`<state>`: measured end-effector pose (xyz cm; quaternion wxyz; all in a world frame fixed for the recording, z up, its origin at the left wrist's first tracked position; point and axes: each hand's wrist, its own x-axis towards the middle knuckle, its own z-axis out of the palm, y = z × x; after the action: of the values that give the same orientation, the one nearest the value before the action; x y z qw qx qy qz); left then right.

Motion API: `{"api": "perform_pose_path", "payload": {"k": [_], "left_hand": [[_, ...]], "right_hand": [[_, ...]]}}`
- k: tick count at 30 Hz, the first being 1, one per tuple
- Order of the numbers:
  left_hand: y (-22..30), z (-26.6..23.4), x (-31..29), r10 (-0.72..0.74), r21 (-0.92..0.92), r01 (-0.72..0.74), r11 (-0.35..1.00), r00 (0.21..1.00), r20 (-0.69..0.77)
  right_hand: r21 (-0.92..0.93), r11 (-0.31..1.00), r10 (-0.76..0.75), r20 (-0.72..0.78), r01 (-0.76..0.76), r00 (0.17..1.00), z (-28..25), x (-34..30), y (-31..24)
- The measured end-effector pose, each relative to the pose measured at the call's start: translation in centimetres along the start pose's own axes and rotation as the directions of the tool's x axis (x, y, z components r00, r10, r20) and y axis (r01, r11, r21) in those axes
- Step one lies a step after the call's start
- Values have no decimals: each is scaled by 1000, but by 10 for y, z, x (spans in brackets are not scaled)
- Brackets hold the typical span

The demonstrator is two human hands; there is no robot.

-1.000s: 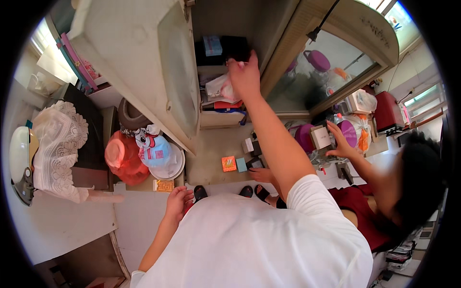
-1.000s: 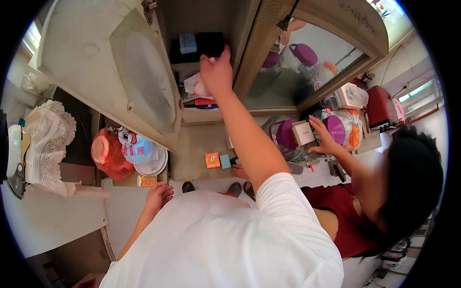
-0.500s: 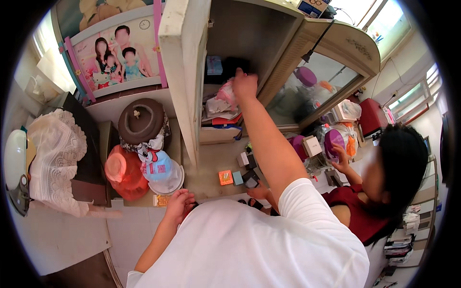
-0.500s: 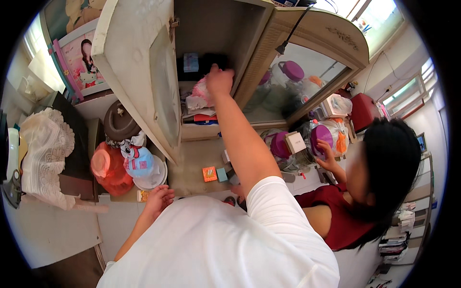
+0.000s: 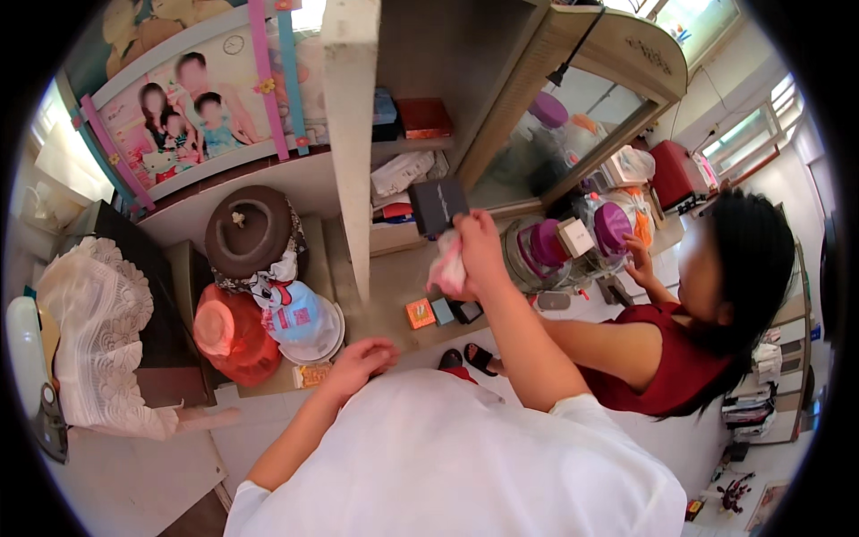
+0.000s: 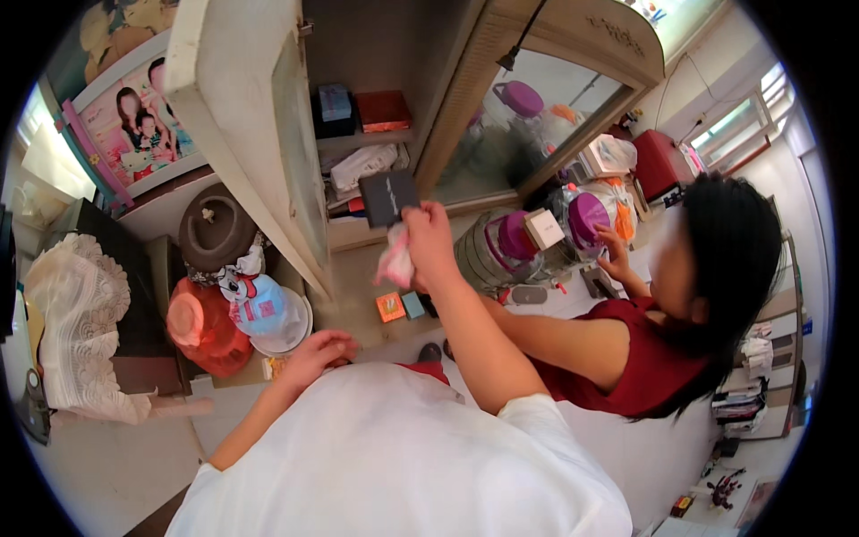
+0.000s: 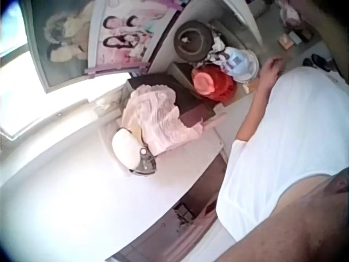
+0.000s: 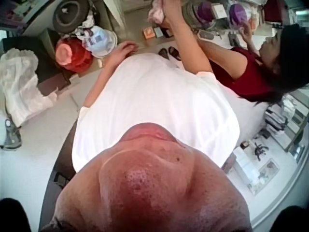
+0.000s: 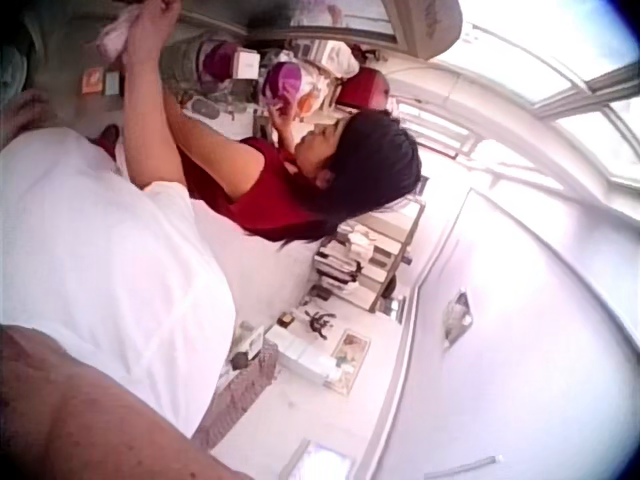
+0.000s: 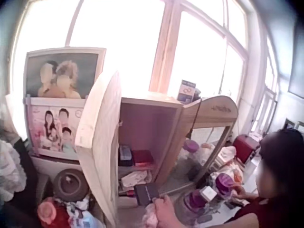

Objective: The person wipes various small boxes and containers with a cloth while organizing them on a shelf and inside a cabinet.

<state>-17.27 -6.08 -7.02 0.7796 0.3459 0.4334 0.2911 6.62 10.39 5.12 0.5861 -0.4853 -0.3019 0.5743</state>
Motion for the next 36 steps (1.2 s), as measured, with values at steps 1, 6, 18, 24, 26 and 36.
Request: {"api": "perform_pose_path", "payload": {"k": [1,6,18,24,26,36], "left_hand": [[16,7,6,19,82,-24,996,998,62],[82,60,46,267,-450,-186,874,956,123],[115,123,108,314,-519,-174,837,929,194],[228,121,223,206,-488,-392,780,897,-392],[264,112,246,195,-513,-412,753,884,-425],[307,98,288,3,-590,-447,672,799,-602]], "right_hand": [[-1,1000,10,-10,-10,1000,-7,-10,5],[-128,948,315,244,-291,917,-49,-62,2],[105,949,275,184,-297,944,-120,-71,-7],[-27,952,305,48,-304,951,-157,-59,17],[-8,950,313,100,-313,945,-165,-59,17],[-6,950,311,92,-312,946,-205,-51,20]]}}
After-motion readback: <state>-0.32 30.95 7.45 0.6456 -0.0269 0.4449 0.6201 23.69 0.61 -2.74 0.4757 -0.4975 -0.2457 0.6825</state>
